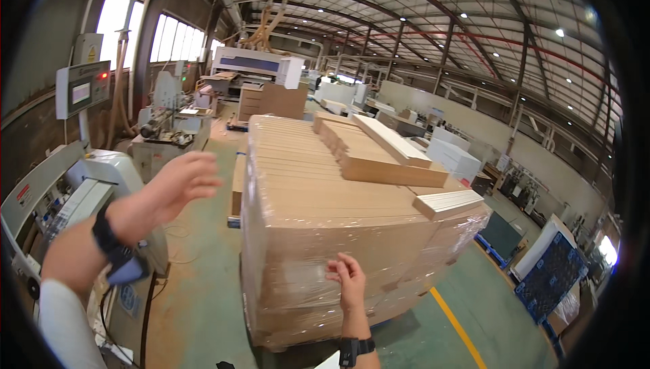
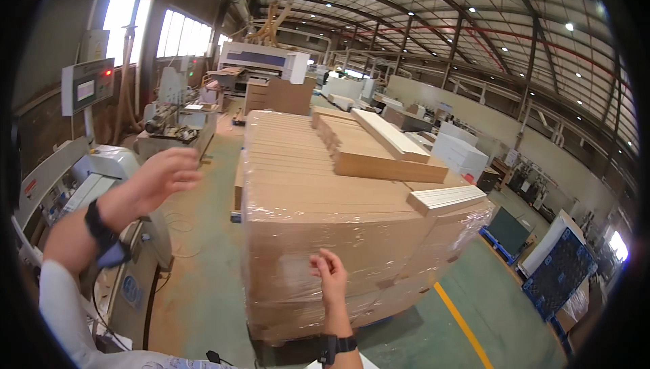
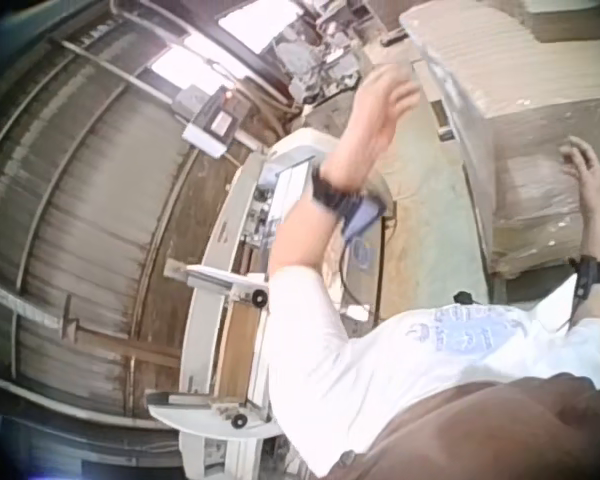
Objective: Feeding wooden panels into an edge-banding machine and moving a large wrapped pallet of furniture parts using a manual pallet jack.
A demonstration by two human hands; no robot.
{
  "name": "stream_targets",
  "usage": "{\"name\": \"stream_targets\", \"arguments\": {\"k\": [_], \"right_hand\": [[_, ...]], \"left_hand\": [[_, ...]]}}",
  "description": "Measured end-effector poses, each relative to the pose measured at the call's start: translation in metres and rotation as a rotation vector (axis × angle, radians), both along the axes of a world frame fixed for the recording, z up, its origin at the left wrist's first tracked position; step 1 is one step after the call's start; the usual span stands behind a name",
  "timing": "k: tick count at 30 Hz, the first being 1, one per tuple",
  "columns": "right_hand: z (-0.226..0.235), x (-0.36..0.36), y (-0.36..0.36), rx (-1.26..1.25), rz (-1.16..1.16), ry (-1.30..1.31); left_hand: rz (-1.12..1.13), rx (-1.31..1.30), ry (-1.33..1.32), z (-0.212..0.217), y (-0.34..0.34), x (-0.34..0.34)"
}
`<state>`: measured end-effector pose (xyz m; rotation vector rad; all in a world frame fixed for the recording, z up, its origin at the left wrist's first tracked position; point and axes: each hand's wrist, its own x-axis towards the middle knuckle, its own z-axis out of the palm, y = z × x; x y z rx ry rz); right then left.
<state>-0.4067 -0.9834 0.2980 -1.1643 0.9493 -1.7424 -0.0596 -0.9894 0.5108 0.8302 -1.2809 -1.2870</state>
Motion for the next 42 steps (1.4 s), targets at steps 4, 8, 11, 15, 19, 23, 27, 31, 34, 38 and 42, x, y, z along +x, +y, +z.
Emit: {"name": "stream_targets", "arguments": {"k": [4, 8, 11, 15, 19, 23, 27, 31, 34, 38, 42], "right_hand": [[-0.048, -0.071, 0.029, 0.092, -0.098, -0.03], [-0.071, -0.131, 0.063, 0.233, -0.251, -0.127], [-0.047, -0.174, 0.082, 0.212, -0.394, -0.057], [0.05, -0.188, 0.063, -0.068, -0.514, -0.015], [0.153, -0.162, 0.011, -0.289, -0.35, -0.02], [0.219, -0.163, -0.128, -0.19, -0.439, 0.138], [0.22, -0.233, -0.281, -0.048, -0.904, 0.397], [0.195, -0.258, -0.365, 0.137, -1.238, 0.471], [0.194, -0.258, -0.398, 0.234, -1.315, 0.413], [0.201, -0.242, -0.418, 0.432, -1.264, 0.426], [0.198, -0.257, -0.431, 0.451, -1.252, 0.362]], "left_hand": [[-0.117, -0.014, -0.287, 0.06, -0.086, -0.13], [-0.217, -0.203, -0.563, 0.103, -0.136, -0.235], [-0.23, -0.235, -0.616, 0.099, -0.148, -0.278], [-0.338, -0.125, -0.725, 0.073, -0.185, -0.28], [-0.438, 0.006, -0.437, 0.05, -0.185, -0.252], [-0.588, 0.11, -0.128, 0.025, -0.159, -0.209], [-0.596, 0.094, 0.093, -0.005, -0.172, -0.204], [-0.548, 0.207, 0.222, -0.039, -0.208, -0.214], [-0.512, 0.279, 0.279, -0.05, -0.225, -0.217], [-0.514, 0.283, 0.367, -0.045, -0.226, -0.208], [-0.563, 0.302, 0.378, -0.041, -0.227, -0.211]]}}
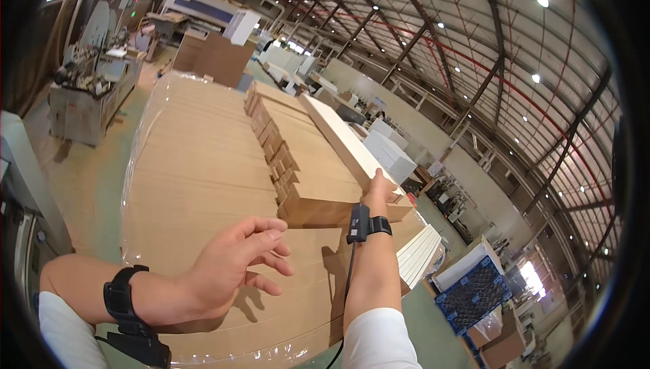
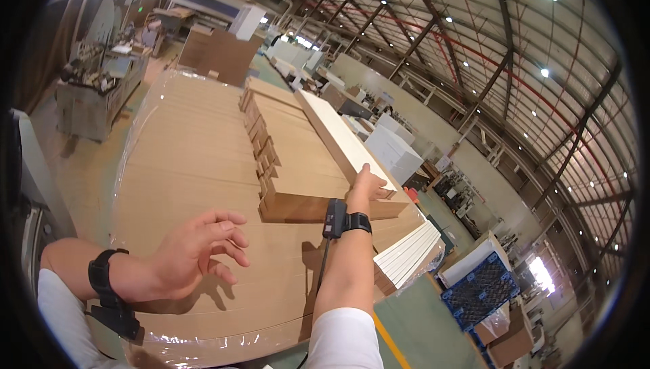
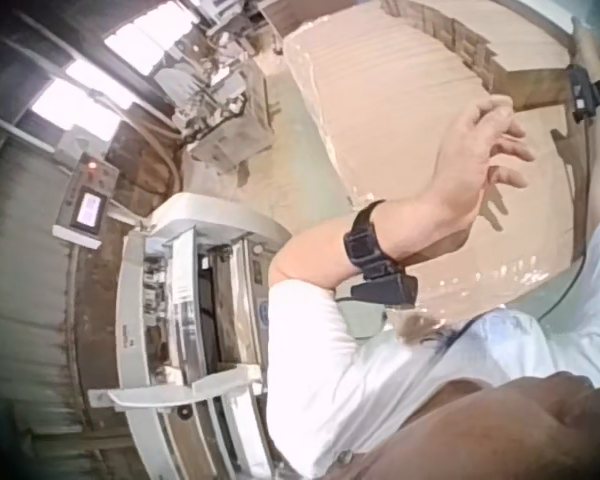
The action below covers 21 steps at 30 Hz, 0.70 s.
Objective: Feeding wooden panels into an edge-banding machine and moving a large wrapped pallet of furniture parts using a manual pallet jack.
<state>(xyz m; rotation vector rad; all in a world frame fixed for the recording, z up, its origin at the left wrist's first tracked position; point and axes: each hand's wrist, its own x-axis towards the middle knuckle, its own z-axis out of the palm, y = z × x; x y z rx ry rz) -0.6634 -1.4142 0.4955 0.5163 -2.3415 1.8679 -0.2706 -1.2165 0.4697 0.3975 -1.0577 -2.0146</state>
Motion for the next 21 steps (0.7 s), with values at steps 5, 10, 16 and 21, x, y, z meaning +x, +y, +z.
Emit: {"name": "stream_targets", "arguments": {"k": [5, 10, 16, 21], "right_hand": [[-0.002, -0.034, 0.007, -0.049, 0.136, -0.022], [-0.008, -0.032, 0.012, -0.196, 0.333, -0.095], [0.001, -0.015, 0.021, -0.188, 0.352, -0.088], [-0.006, -0.023, 0.038, 0.442, 0.379, 0.321]], "left_hand": [[0.011, 0.016, 0.007, 0.0, -0.003, -0.002], [-0.002, 0.008, -0.045, -0.002, 0.001, -0.009], [0.015, -0.005, -0.083, -0.008, 0.0, -0.015], [0.026, -0.013, -0.091, -0.005, -0.003, -0.013]]}}
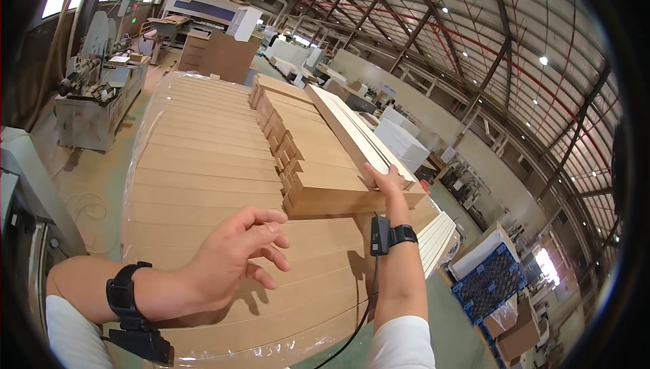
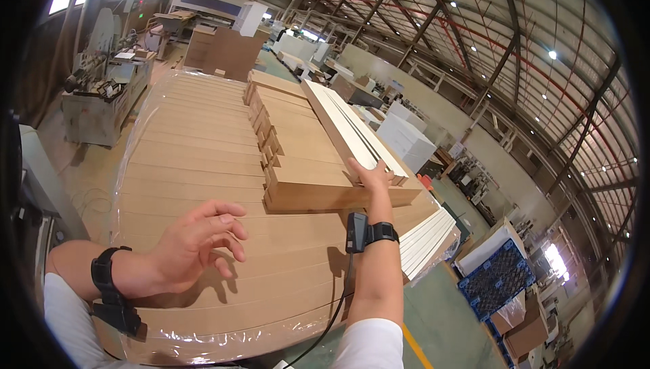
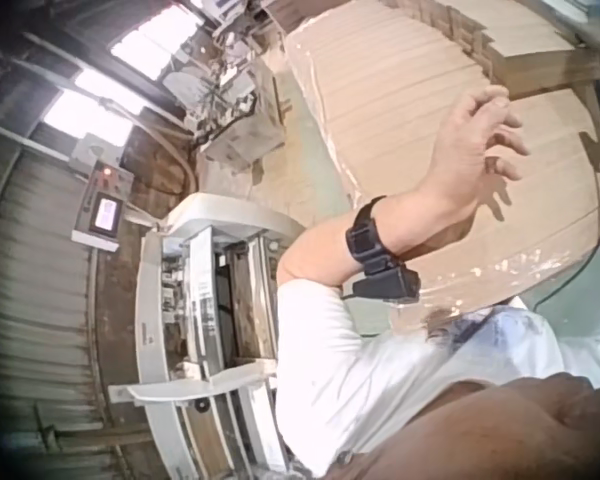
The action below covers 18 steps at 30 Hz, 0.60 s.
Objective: Feeding wooden panels into an edge-banding machine and moving a large wrapped pallet of furniture parts using a manual pallet jack.
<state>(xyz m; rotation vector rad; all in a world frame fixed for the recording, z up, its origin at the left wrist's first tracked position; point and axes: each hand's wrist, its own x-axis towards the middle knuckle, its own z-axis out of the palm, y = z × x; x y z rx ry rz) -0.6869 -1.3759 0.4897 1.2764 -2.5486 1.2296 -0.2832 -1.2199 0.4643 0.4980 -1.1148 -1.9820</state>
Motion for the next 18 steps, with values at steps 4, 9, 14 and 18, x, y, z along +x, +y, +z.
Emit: {"name": "stream_targets", "arguments": {"k": [4, 9, 14, 18], "right_hand": [[0.015, -0.014, 0.008, 0.212, 0.131, 0.148], [0.002, -0.01, 0.016, 0.133, 0.17, 0.398], [-0.009, -0.001, 0.025, 0.006, 0.117, 0.34], [0.011, 0.071, 0.062, -0.075, 0.071, 0.294]], "left_hand": [[-0.018, -0.035, -0.014, 0.002, -0.002, -0.001], [0.023, -0.088, -0.015, -0.001, -0.005, -0.001], [0.011, -0.125, -0.069, -0.012, -0.004, -0.006], [0.022, -0.111, -0.06, -0.014, 0.0, 0.0]]}}
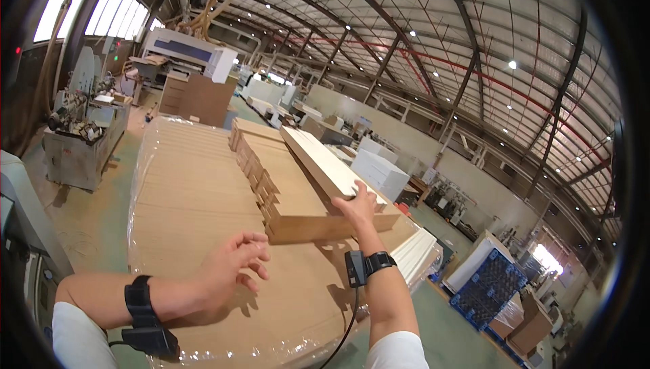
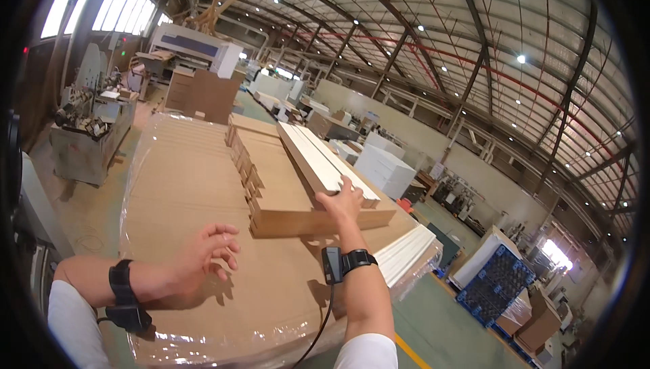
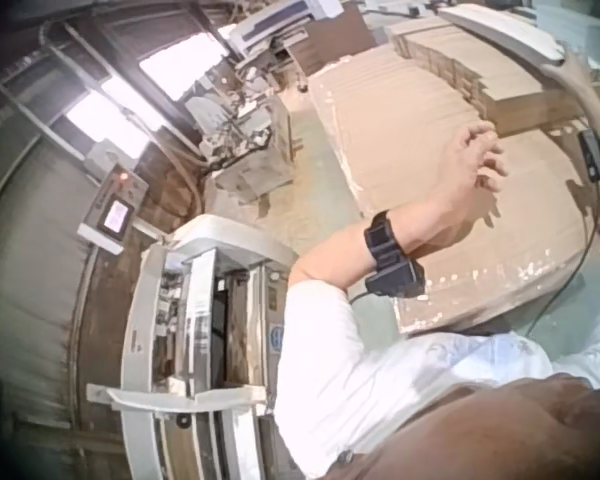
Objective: Feeding wooden panels into an edge-banding machine and moving a large wrapped pallet of furniture parts using a manual pallet jack.
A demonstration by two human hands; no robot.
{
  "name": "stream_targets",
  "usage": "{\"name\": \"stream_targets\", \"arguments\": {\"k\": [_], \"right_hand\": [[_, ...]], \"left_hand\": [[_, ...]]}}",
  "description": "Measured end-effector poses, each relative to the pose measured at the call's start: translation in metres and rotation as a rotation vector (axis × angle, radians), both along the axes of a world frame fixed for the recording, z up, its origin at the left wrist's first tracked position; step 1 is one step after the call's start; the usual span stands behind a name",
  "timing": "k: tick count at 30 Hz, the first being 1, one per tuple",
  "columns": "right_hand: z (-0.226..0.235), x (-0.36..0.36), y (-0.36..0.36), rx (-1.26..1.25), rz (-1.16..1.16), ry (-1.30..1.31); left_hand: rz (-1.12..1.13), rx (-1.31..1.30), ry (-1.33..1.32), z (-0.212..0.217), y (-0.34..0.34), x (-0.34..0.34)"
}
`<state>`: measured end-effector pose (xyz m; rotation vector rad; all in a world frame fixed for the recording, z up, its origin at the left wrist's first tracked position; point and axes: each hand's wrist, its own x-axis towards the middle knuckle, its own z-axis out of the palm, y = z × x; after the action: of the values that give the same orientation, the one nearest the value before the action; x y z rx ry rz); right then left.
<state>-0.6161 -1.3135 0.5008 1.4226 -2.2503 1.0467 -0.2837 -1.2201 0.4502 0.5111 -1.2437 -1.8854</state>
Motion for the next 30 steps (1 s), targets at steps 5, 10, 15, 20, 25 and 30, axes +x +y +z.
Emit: {"name": "stream_targets", "arguments": {"k": [5, 10, 15, 20, 25, 30], "right_hand": [[0.005, 0.061, 0.085, -0.346, 0.101, 0.228], [-0.021, 0.111, 0.176, -0.4, 0.094, 0.162], [-0.063, 0.115, 0.248, -0.499, 0.113, 0.018], [-0.058, 0.167, 0.292, -0.6, 0.13, 0.008], [-0.074, 0.192, 0.325, -0.593, 0.171, -0.025], [-0.088, 0.201, 0.323, -0.779, 0.506, -0.467]], "left_hand": [[-0.032, -0.002, -0.069, 0.007, -0.007, -0.009], [-0.141, -0.03, 0.028, 0.002, -0.023, 0.011], [-0.241, -0.045, -0.14, 0.033, 0.08, 0.017], [-0.471, 0.366, 0.14, -0.029, 0.13, -0.061], [-0.462, 0.305, 0.589, -0.021, 0.152, -0.083], [-0.518, 0.302, 0.699, -0.018, 0.143, -0.047]]}}
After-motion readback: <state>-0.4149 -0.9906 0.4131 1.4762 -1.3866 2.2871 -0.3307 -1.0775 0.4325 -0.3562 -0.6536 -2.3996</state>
